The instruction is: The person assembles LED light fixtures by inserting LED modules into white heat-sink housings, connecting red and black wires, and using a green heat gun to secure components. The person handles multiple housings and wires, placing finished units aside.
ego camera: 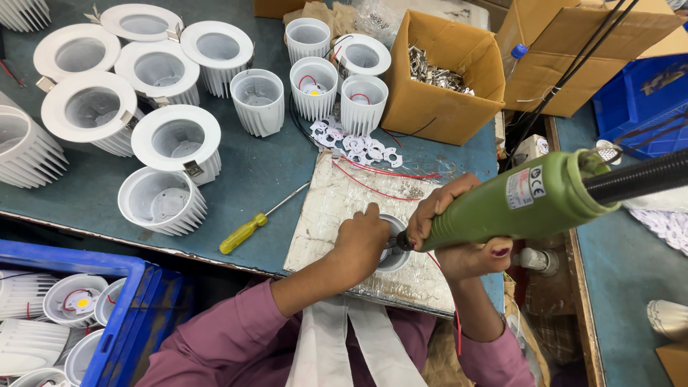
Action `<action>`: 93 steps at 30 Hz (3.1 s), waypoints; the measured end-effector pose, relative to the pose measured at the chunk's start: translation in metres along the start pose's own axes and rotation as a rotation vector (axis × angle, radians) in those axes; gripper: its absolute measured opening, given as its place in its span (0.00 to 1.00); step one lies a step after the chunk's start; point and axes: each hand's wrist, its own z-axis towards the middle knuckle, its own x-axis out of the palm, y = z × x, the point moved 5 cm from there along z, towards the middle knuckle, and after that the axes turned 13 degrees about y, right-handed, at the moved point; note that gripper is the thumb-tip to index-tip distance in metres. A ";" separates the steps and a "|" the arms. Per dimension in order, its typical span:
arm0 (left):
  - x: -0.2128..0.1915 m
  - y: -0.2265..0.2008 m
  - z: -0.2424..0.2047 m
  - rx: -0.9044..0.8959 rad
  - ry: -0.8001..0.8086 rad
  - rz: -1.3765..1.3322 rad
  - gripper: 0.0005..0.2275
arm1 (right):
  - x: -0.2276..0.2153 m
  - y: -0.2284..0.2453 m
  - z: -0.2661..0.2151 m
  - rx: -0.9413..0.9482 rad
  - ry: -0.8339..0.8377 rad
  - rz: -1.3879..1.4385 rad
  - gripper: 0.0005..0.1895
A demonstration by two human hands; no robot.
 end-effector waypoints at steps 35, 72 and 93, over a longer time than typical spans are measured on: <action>-0.001 0.003 0.003 -0.010 0.045 0.003 0.07 | 0.004 0.004 0.001 -0.097 -0.084 -0.036 0.47; 0.050 0.111 0.187 0.109 0.057 -0.156 0.04 | -0.063 0.093 -0.048 -0.404 0.151 0.477 0.50; -0.068 0.033 -0.030 0.409 0.099 -0.976 0.07 | -0.078 0.073 -0.019 -0.384 -0.200 0.077 0.42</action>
